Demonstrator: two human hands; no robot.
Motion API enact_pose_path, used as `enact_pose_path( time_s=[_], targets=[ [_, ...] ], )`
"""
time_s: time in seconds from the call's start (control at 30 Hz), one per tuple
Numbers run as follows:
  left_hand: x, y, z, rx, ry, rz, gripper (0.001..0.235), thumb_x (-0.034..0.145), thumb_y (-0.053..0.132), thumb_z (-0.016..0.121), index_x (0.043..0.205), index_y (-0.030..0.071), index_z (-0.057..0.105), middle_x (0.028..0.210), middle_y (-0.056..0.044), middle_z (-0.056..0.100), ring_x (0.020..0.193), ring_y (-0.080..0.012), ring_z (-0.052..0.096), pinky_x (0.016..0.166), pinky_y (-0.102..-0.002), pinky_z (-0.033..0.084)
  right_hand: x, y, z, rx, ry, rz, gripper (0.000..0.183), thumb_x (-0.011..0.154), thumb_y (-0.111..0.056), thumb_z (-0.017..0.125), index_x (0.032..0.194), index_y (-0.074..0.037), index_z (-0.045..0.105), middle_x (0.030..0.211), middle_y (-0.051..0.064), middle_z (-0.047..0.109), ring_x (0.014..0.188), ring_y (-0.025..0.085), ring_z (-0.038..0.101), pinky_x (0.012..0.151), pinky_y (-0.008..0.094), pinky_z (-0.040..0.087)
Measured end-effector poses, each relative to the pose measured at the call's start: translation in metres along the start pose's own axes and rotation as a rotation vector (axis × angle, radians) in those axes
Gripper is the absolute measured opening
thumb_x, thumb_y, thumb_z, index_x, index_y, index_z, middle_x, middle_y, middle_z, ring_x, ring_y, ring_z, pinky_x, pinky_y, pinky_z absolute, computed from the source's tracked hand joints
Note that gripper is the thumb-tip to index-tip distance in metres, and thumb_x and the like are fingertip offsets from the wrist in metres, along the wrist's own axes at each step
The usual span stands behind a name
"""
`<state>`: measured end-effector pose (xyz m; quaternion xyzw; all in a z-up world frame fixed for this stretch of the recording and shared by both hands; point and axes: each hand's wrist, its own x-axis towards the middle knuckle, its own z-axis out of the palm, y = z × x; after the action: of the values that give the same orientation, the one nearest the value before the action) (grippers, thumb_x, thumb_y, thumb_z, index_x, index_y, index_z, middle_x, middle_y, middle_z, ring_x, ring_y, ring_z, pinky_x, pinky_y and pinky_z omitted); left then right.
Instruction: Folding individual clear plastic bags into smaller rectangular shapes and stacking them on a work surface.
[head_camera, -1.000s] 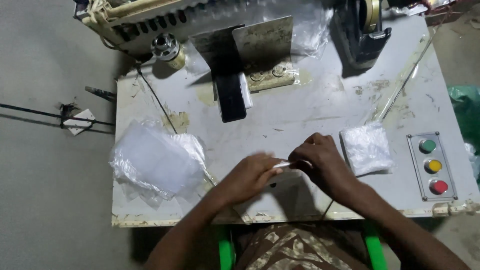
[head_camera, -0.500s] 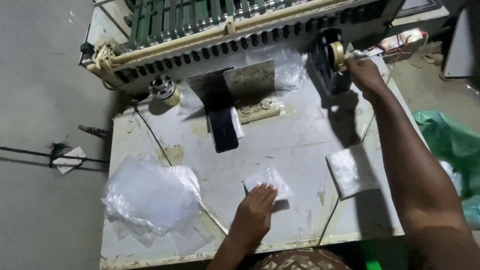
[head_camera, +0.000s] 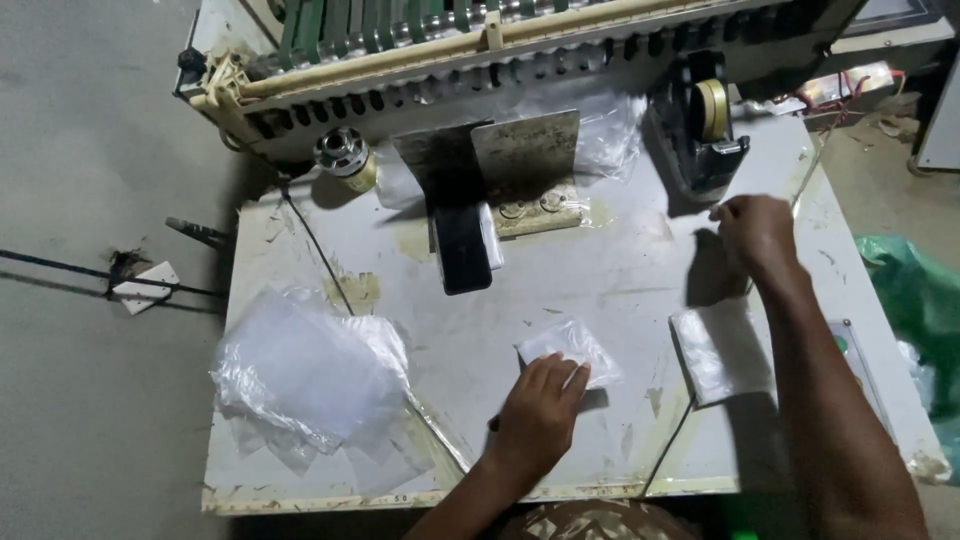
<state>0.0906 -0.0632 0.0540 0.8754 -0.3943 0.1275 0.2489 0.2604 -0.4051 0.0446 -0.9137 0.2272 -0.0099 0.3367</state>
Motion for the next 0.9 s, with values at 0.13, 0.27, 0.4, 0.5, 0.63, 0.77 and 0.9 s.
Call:
enact_pose_path(
  time_s=[0.13, 0.27, 0.4, 0.5, 0.63, 0.77, 0.9],
  targets=[
    [0.013, 0.002, 0.008, 0.054, 0.063, 0.111, 0.050, 0.091, -0.014, 0.071, 0.139, -0.009, 0.059, 0.115, -0.027, 0.070, 0.108, -0.0407, 0.069, 0.095, -0.048, 0.059, -0.117, -0.034, 0.011, 0.407, -0.124, -0.195, 0.032, 0.101, -0.020, 0.065, 0.131, -0.012, 0.074, 0.071, 0.007, 0.066, 0.061, 0.015, 0.059, 0.061, 0.029, 0.049],
    [0.020, 0.003, 0.028, 0.007, 0.183, 0.092, 0.044, 0.093, 0.001, 0.080, 0.125, -0.004, 0.051, 0.122, -0.025, 0.062, 0.105, -0.0384, 0.068, 0.093, -0.045, 0.060, -0.199, -0.035, 0.026, 0.374, -0.271, -0.034, 0.020, 0.094, -0.018, 0.071, 0.112, -0.010, 0.065, 0.066, 0.011, 0.073, 0.057, 0.019, 0.067, 0.056, 0.032, 0.052],
    [0.034, 0.010, 0.024, 0.111, 0.092, 0.109, 0.038, 0.085, -0.009, 0.070, 0.122, -0.001, 0.067, 0.124, -0.021, 0.069, 0.100, -0.0348, 0.071, 0.080, -0.042, 0.059, -0.229, 0.001, 0.039, 0.333, -0.311, 0.009, 0.014, 0.096, -0.026, 0.066, 0.101, -0.014, 0.061, 0.086, 0.003, 0.073, 0.076, 0.015, 0.068, 0.072, 0.030, 0.051],
    [0.037, 0.030, 0.021, -0.114, 0.096, 0.030, 0.032, 0.089, -0.004, 0.066, 0.120, -0.001, 0.068, 0.118, -0.020, 0.072, 0.099, -0.0350, 0.073, 0.076, -0.046, 0.058, -0.249, 0.017, 0.046, 0.482, -0.155, 0.028, 0.017, 0.095, -0.016, 0.069, 0.106, -0.009, 0.059, 0.092, 0.007, 0.072, 0.085, 0.016, 0.071, 0.077, 0.028, 0.054],
    [0.060, 0.053, -0.013, -0.889, -0.085, -0.346, 0.023, 0.105, 0.014, 0.055, 0.115, 0.003, 0.073, 0.106, -0.014, 0.076, 0.094, -0.0256, 0.072, 0.082, -0.036, 0.054, -0.238, 0.058, 0.043, 0.504, 0.075, -0.035, 0.070, 0.071, -0.015, 0.078, 0.129, -0.004, 0.040, 0.127, 0.015, 0.053, 0.116, 0.030, 0.057, 0.098, 0.039, 0.045],
    [0.092, 0.053, -0.004, -1.070, -0.179, -0.522, 0.037, 0.108, 0.026, 0.048, 0.123, 0.000, 0.069, 0.114, -0.022, 0.072, 0.093, -0.0311, 0.067, 0.076, -0.036, 0.055, -0.232, 0.069, 0.007, 0.484, -0.129, -0.047, 0.039, 0.095, -0.040, 0.060, 0.109, -0.004, 0.067, 0.089, 0.012, 0.070, 0.080, 0.024, 0.062, 0.066, 0.034, 0.047],
    [0.106, 0.050, 0.031, -1.244, -0.312, -0.950, 0.105, 0.081, 0.060, 0.055, 0.163, 0.017, 0.008, 0.167, -0.014, 0.027, 0.151, -0.0361, 0.031, 0.116, -0.049, 0.034, -0.203, 0.039, -0.030, 0.195, -0.103, 0.242, 0.057, 0.092, -0.035, 0.068, 0.136, 0.000, 0.059, 0.122, 0.023, 0.067, 0.105, 0.036, 0.064, 0.082, 0.047, 0.053]
  ],
)
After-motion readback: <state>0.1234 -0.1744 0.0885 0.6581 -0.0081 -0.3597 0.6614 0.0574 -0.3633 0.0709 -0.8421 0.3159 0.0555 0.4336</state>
